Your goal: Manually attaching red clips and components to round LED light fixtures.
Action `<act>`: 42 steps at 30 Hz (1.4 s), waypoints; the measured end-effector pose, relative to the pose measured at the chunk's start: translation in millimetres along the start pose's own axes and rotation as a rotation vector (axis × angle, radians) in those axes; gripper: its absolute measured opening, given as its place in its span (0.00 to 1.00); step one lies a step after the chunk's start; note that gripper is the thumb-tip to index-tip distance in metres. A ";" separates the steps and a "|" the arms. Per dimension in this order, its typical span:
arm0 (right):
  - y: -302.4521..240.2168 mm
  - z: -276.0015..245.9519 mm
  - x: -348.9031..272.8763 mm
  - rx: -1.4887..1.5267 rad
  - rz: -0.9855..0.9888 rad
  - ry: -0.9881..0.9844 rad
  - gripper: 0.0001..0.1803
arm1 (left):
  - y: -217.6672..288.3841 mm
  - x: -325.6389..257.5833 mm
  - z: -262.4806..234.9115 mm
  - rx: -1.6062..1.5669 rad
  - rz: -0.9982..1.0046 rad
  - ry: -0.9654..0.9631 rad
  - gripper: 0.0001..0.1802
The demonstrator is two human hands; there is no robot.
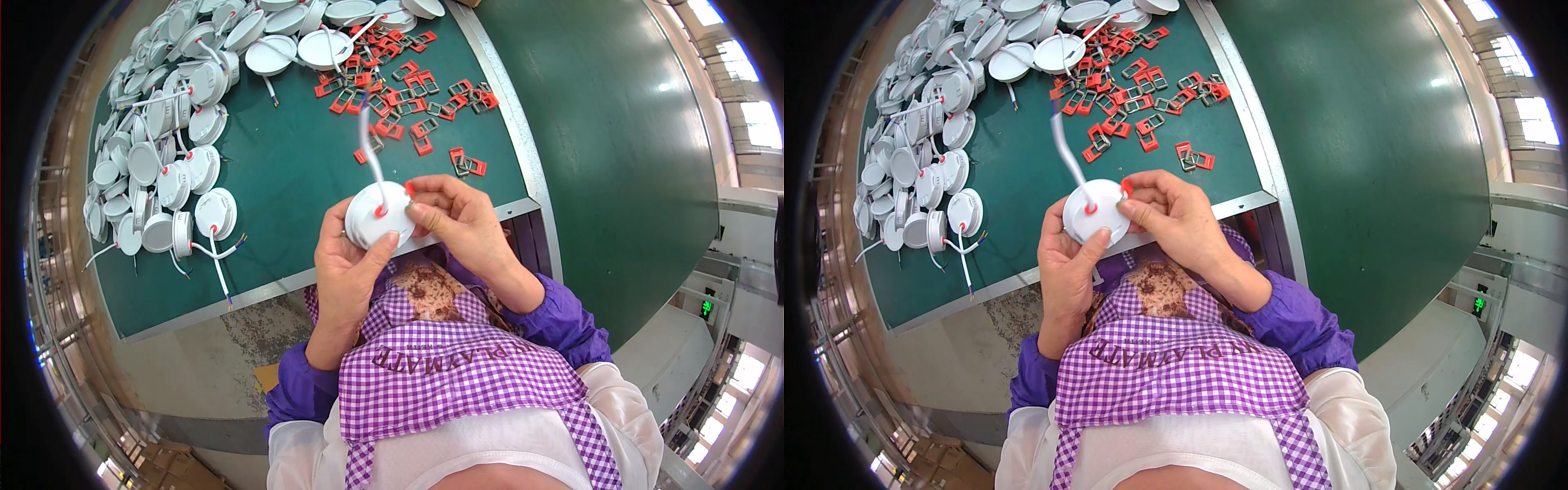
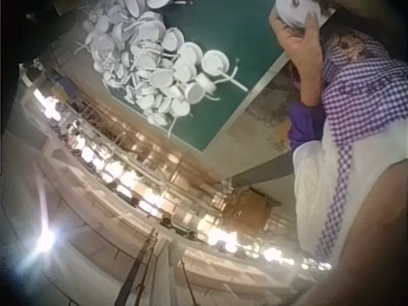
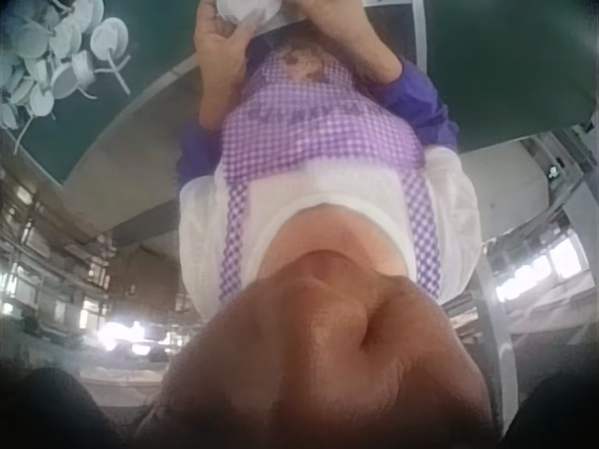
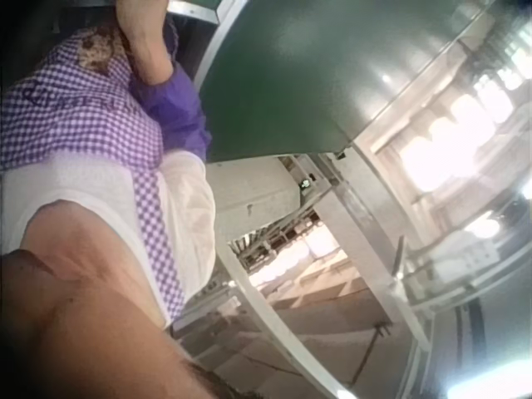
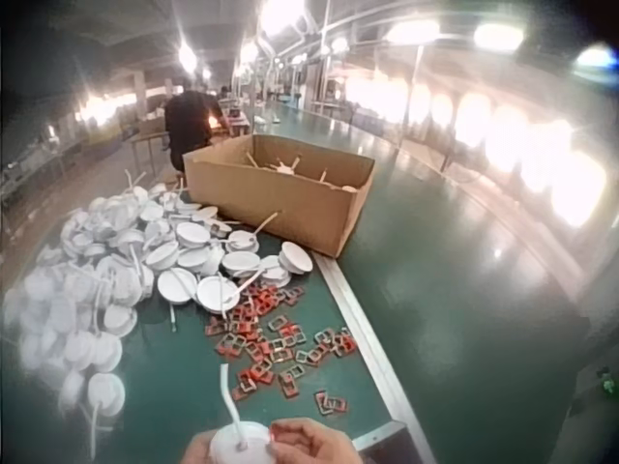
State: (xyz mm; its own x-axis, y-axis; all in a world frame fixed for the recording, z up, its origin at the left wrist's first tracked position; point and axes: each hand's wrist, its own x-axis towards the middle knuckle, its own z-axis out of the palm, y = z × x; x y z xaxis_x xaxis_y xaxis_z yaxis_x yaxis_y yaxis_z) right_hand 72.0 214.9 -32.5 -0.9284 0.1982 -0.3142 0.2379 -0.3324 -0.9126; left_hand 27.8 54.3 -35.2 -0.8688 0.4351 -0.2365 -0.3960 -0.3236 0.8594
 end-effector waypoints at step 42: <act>-13.8 -61.0 17.6 -1.499 -0.446 0.370 0.03 | 8.3 16.2 -13.8 -0.179 -0.287 -0.105 0.18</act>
State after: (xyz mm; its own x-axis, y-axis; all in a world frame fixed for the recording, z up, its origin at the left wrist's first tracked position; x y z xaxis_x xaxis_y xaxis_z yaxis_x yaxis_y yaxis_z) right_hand 69.8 279.3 -41.4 -0.9331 0.3029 0.1941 0.2388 0.9250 -0.2955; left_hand 6.3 47.0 -38.1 -0.6832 0.6103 -0.4010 -0.6735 -0.3142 0.6691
